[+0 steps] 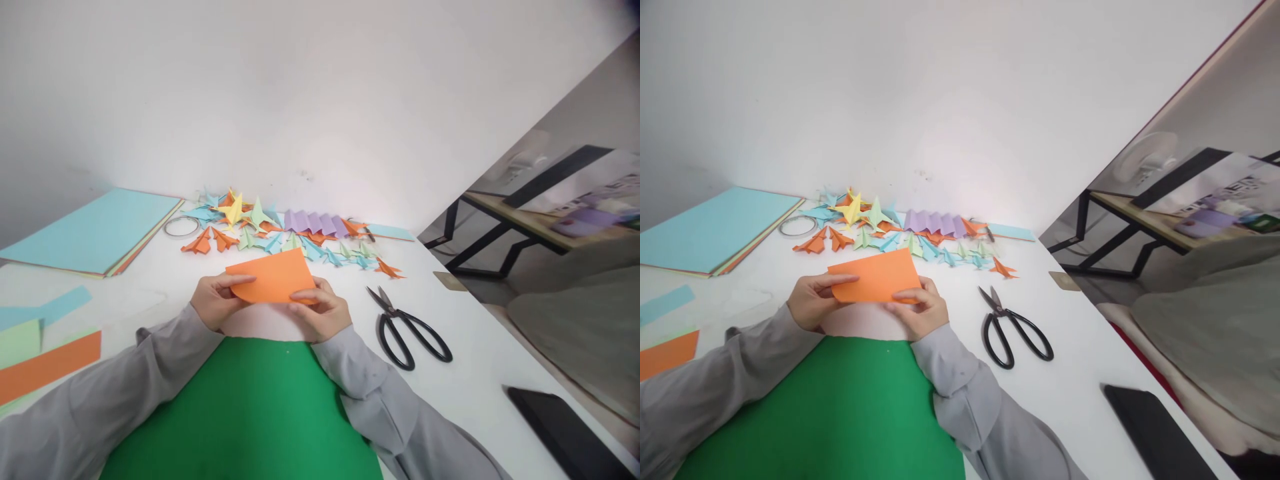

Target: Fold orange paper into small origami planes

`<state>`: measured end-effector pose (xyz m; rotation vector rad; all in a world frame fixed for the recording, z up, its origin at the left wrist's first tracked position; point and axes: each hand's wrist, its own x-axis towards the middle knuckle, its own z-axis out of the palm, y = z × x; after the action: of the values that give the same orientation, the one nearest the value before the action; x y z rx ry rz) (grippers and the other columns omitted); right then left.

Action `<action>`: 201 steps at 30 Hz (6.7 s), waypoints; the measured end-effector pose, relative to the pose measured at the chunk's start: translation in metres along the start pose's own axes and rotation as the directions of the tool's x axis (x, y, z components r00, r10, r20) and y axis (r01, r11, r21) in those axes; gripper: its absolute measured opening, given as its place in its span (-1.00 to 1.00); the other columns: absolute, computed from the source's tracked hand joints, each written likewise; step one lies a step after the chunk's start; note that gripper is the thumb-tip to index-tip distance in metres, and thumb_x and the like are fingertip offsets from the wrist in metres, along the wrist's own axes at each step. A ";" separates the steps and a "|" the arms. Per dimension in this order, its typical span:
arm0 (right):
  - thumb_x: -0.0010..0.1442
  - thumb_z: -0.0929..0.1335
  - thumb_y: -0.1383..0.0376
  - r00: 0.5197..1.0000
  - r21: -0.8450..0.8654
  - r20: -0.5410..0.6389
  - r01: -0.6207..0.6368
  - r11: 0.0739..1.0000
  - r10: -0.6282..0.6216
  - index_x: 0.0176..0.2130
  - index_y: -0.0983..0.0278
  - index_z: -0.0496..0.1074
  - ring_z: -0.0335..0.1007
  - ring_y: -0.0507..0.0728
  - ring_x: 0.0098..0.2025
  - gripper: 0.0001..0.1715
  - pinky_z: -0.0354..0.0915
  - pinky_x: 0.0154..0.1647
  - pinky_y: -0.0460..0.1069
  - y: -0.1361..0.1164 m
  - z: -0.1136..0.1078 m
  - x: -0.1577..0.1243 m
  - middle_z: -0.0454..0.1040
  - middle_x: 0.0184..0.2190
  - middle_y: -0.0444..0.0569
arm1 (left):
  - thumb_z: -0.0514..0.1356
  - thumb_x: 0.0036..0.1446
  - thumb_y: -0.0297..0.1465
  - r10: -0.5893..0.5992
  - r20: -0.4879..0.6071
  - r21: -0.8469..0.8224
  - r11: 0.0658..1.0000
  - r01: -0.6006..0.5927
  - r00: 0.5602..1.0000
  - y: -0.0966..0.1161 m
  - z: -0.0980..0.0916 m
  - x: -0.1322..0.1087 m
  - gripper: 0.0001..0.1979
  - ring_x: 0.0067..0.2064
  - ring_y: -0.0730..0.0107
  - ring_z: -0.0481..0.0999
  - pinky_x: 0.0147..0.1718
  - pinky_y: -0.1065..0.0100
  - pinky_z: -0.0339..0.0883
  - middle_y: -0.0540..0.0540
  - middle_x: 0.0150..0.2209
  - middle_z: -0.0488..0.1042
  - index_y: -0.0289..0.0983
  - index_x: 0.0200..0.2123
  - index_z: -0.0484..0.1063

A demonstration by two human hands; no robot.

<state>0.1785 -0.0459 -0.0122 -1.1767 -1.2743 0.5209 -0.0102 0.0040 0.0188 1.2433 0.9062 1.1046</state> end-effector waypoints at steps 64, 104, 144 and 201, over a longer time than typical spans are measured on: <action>0.09 0.26 0.14 0.952 -0.412 0.265 -0.032 0.911 0.153 -0.68 0.27 0.23 0.18 0.00 -0.57 -0.59 0.14 -0.51 -0.08 -0.012 0.006 0.006 0.27 -0.66 -0.13 | 0.28 -0.22 -0.32 0.208 0.039 0.453 0.868 -0.203 0.977 -0.009 0.001 0.004 -0.74 -0.20 0.16 0.49 -0.23 0.19 0.37 -0.18 -0.27 0.53 -0.32 -0.39 0.51; 0.12 0.27 0.25 0.839 -0.562 0.466 0.526 0.638 -0.282 -0.18 0.40 0.46 0.37 0.21 -0.17 -0.67 0.35 -0.13 0.13 -0.014 -0.012 -0.002 0.49 -0.18 0.17 | 0.08 0.04 -0.21 0.230 0.514 0.832 0.100 -0.545 0.826 -0.025 0.029 -0.062 -0.44 0.21 -0.11 0.03 0.09 -0.07 0.04 -0.40 0.16 0.14 -0.45 0.05 0.26; 0.12 0.27 0.25 0.824 -0.606 0.494 0.556 0.569 -0.278 -0.19 0.39 0.49 0.33 0.21 -0.25 -0.66 0.36 -0.33 0.14 -0.012 -0.012 -0.006 0.50 -0.16 0.12 | 0.05 0.05 -0.24 0.227 0.550 0.802 0.126 -0.584 0.804 -0.020 0.026 -0.056 -0.49 0.20 -0.08 0.04 0.09 -0.08 0.04 -0.37 0.15 0.17 -0.43 0.02 0.29; 0.12 0.28 0.29 0.800 -0.589 0.509 0.592 0.550 -0.316 -0.20 0.47 0.48 0.31 0.21 -0.28 -0.67 0.37 -0.36 0.11 -0.013 -0.010 -0.005 0.50 -0.16 0.17 | 0.03 0.06 -0.15 0.194 0.429 0.898 0.011 -0.440 0.882 -0.015 0.028 -0.063 -0.46 0.15 -0.26 0.10 0.03 -0.21 0.00 -0.32 0.09 0.28 -0.39 0.00 0.35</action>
<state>0.1827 -0.0593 -0.0015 -1.3297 -2.1548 -0.2564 0.0028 -0.0640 0.0042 2.8388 1.3174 0.4976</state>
